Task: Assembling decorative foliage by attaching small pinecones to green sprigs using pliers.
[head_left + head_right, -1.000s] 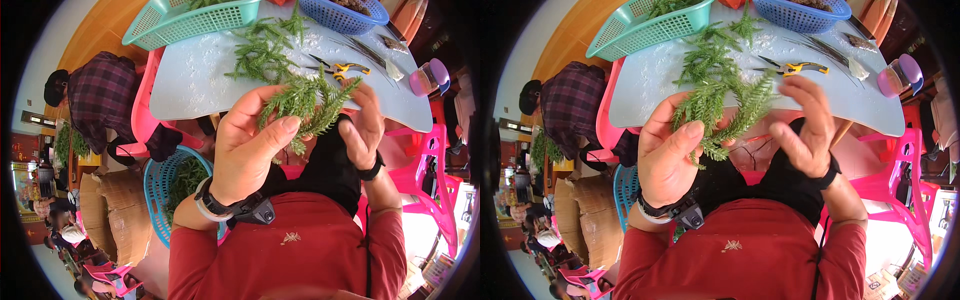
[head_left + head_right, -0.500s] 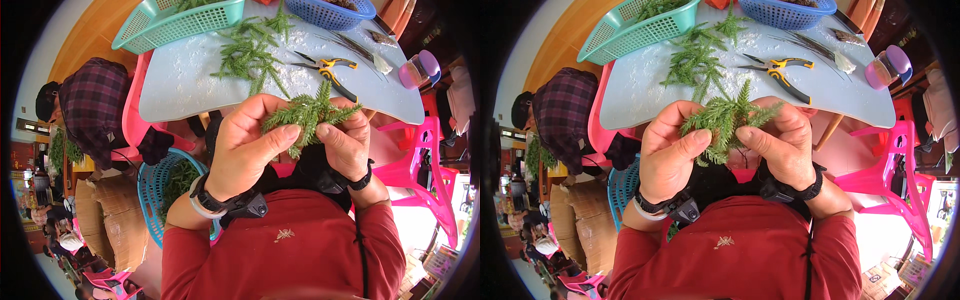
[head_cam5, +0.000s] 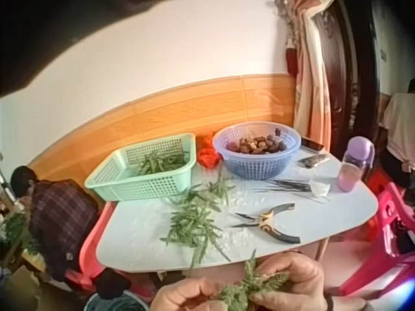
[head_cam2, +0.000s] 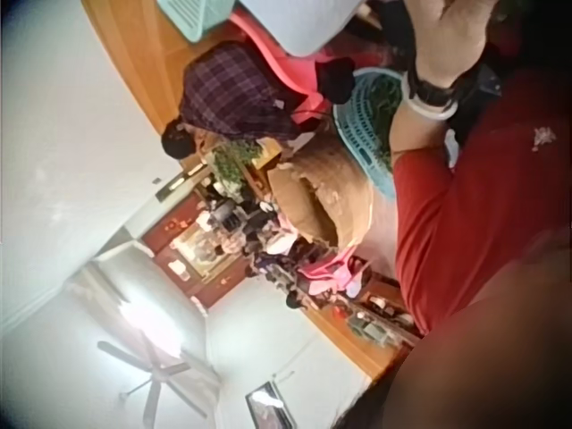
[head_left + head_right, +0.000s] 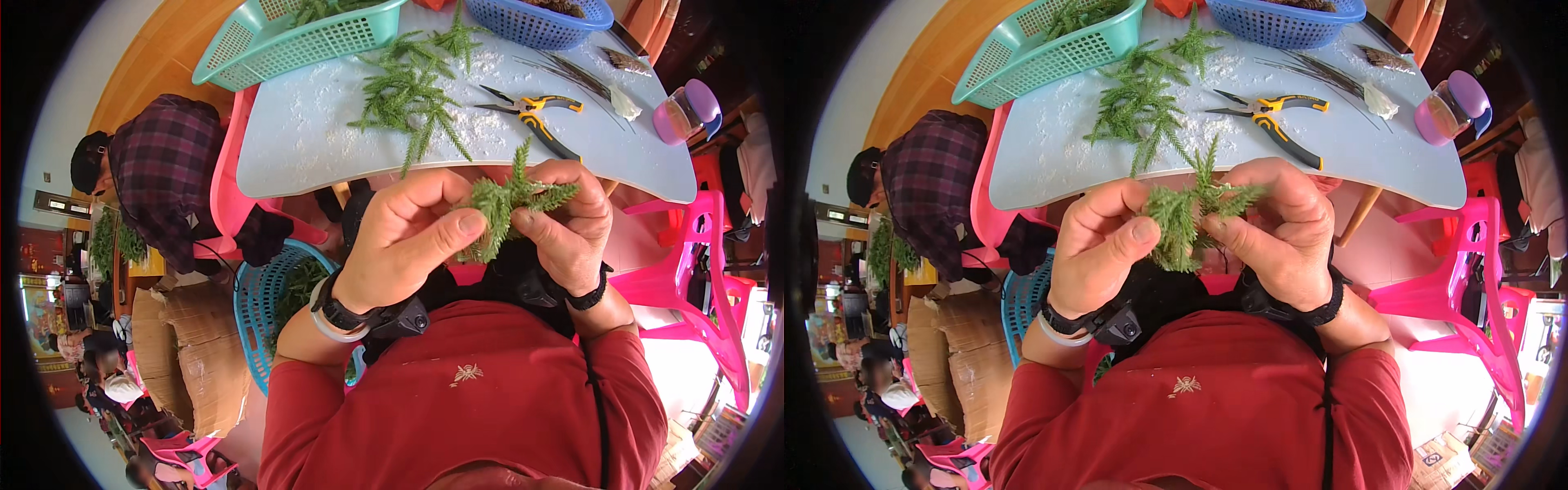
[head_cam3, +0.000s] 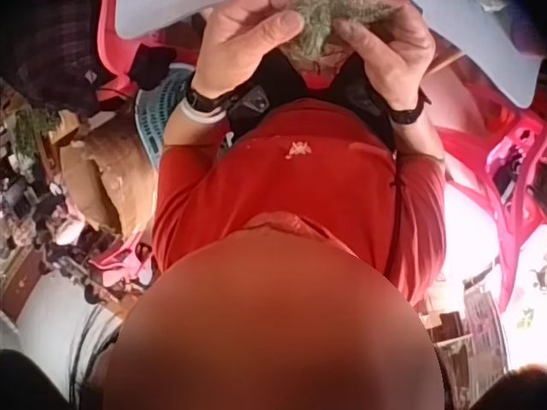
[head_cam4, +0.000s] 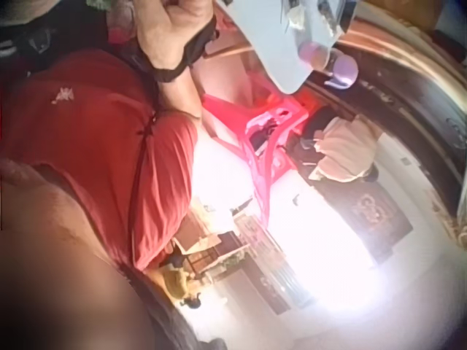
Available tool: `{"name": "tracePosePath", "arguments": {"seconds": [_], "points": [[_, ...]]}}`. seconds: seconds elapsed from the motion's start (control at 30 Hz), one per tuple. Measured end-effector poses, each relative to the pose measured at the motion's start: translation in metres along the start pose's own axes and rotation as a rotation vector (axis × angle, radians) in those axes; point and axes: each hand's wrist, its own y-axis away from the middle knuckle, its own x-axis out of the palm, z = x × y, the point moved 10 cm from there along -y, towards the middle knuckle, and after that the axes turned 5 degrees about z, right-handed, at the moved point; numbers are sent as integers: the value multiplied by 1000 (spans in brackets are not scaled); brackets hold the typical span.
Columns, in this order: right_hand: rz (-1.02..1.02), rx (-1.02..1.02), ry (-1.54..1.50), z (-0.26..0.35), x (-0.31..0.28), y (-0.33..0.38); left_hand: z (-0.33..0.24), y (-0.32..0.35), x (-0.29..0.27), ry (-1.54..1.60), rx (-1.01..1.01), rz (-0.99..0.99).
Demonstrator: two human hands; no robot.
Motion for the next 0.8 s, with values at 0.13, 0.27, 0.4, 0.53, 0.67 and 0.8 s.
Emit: {"name": "tracePosePath", "arguments": {"seconds": [0.13,0.27,0.4,0.53,0.67,0.8], "points": [[-40,125,-229,-15,3,-1,-4,-1,-16,94,111,-143],[53,181,-234,-22,17,-1,-4,-1,-19,210,87,-206],[142,154,-112,-23,19,-2,-1,-2,-22,260,105,-212],[184,163,21,-30,24,-1,2,-1,-28,286,124,-194],[209,212,146,-41,20,2,7,-6,-23,337,113,-129],[120,381,-5,-55,13,8,7,-5,-18,306,63,-146]]}}
